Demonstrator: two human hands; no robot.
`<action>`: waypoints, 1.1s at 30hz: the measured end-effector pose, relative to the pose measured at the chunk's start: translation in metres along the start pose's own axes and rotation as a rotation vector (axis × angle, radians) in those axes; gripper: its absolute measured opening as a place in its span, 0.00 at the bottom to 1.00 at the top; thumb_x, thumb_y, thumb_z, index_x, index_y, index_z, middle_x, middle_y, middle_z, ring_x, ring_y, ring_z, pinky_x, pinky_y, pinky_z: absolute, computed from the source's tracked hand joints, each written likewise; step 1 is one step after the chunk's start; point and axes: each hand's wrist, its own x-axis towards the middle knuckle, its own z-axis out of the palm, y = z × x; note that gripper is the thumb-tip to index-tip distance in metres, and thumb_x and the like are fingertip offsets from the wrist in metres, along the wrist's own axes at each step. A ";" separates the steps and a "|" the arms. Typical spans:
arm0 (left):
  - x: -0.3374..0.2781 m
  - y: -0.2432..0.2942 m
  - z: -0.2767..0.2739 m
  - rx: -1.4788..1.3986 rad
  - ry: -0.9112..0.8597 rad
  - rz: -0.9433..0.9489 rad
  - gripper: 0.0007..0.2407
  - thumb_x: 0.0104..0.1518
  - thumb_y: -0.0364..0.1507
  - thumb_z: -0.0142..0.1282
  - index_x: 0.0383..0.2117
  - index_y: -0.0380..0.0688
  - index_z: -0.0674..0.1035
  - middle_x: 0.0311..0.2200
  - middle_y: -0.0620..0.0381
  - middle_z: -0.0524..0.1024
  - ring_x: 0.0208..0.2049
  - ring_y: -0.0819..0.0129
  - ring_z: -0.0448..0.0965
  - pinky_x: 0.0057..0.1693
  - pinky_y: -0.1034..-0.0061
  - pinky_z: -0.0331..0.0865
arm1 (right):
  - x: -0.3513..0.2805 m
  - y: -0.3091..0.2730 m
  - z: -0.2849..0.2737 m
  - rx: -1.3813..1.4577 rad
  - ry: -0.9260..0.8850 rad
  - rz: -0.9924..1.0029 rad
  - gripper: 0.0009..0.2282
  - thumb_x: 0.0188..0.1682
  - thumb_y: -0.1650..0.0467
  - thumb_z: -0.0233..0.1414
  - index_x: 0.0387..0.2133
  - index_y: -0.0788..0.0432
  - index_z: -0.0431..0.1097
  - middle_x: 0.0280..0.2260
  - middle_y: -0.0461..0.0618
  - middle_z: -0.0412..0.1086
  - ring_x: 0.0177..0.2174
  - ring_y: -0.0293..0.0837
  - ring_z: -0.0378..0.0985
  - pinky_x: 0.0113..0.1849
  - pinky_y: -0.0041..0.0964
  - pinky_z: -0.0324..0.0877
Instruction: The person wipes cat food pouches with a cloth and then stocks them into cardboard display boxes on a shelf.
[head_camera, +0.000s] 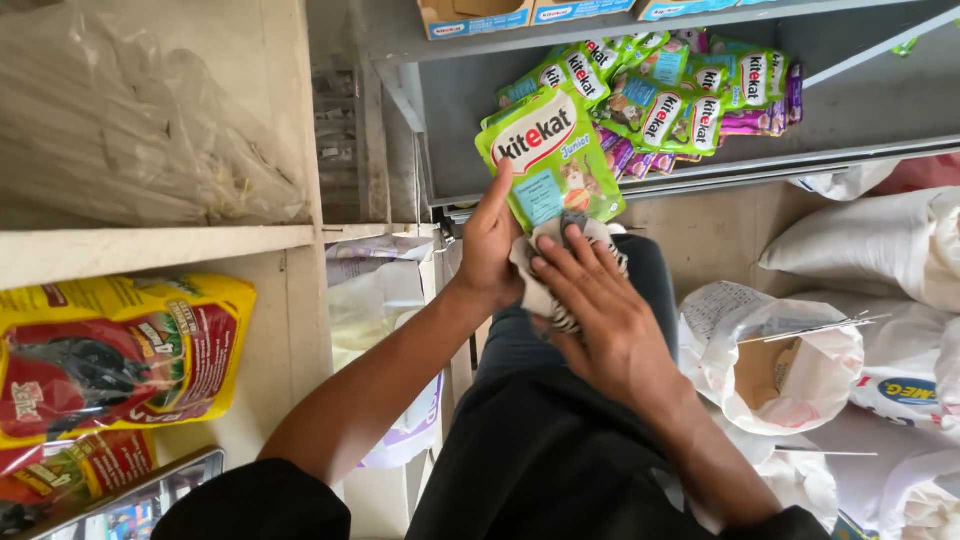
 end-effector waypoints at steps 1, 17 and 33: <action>0.003 -0.002 0.000 0.002 -0.001 -0.004 0.25 0.74 0.45 0.37 0.68 0.38 0.64 0.61 0.44 0.71 0.61 0.52 0.72 0.70 0.55 0.60 | 0.001 0.004 0.000 0.000 0.004 0.002 0.25 0.45 0.71 0.62 0.57 0.65 0.68 0.60 0.61 0.66 0.64 0.62 0.61 0.64 0.58 0.56; 0.004 0.000 0.026 0.066 -0.025 0.066 0.27 0.73 0.47 0.36 0.71 0.41 0.61 0.64 0.45 0.70 0.65 0.55 0.72 0.73 0.57 0.63 | 0.011 0.009 -0.015 -0.115 0.077 0.068 0.25 0.47 0.73 0.62 0.59 0.65 0.66 0.64 0.60 0.62 0.67 0.63 0.58 0.65 0.60 0.55; 0.019 0.006 -0.004 0.057 -0.013 0.053 0.28 0.74 0.48 0.34 0.71 0.40 0.60 0.61 0.44 0.71 0.61 0.54 0.73 0.69 0.58 0.66 | 0.033 0.039 -0.022 -0.101 -0.141 -0.088 0.29 0.39 0.74 0.62 0.58 0.63 0.67 0.63 0.57 0.64 0.65 0.60 0.60 0.64 0.61 0.53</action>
